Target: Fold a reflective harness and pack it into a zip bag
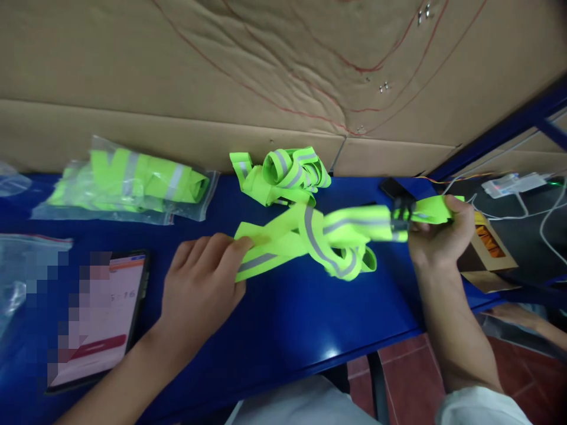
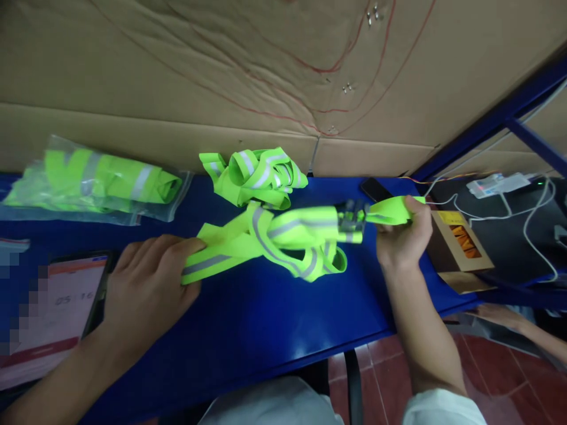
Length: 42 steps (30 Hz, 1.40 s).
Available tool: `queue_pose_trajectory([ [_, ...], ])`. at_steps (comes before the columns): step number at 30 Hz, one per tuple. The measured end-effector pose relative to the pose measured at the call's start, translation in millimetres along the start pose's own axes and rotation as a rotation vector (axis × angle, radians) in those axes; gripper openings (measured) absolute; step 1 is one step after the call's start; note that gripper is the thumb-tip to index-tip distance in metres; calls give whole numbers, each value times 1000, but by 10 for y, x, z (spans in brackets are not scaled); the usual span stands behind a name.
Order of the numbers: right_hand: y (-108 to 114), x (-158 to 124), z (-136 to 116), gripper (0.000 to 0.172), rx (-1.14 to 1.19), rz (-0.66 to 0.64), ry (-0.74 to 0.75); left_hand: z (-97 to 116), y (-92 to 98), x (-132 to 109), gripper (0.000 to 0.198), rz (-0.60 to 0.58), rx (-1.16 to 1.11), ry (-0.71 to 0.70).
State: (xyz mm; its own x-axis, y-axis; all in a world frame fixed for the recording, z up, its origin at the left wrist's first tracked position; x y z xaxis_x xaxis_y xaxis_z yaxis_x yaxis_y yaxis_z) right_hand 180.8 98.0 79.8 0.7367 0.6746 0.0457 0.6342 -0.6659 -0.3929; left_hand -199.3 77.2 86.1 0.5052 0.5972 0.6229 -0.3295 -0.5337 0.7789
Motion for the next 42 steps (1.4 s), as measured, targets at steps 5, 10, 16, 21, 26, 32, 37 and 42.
queue_pose_trajectory([
  [5, -69, -61, 91, 34, 50, -105, -155, -9, -113, -32, 62, -115, 81, 117],
  [10, -226, -328, 354, 34, -66, -396, -400, 256, -332, -112, 64, -163, -207, -9],
  [16, -471, -1062, 456, 51, -301, -1094, -452, 523, -211, -158, 80, -71, -580, -79],
  [21, -700, -1601, 300, 36, -421, -1658, -102, 617, -237, -130, 60, -122, -521, -99],
  [26, -714, -1781, 369, 38, -754, -1723, 461, 658, -398, -113, 35, -221, -480, -116],
  [32, -579, -1509, 640, 57, -1083, -1464, 663, 440, -408, -98, 26, -210, -475, -39],
  [37, -563, -1326, 615, 93, -1102, -1224, 628, 418, -371, -117, 41, -253, -559, -34],
  [42, -550, -1276, 597, 85, -1183, -1098, 568, 359, -293, -98, 23, -223, -712, 35],
])
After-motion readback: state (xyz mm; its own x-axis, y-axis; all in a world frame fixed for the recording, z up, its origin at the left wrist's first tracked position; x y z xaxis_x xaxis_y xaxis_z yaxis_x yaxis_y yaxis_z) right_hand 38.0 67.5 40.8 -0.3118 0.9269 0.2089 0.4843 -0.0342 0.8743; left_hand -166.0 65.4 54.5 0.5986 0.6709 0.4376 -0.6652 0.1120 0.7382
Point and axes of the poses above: each hand's wrist, its own x-axis towards the middle knuckle, its own y-axis out of the back of the hand, z = x × y, the point moved 8 cm from there along x, towards the middle knuckle, and after that the axes turned 5 degrees about z, right-handed, at the moved point
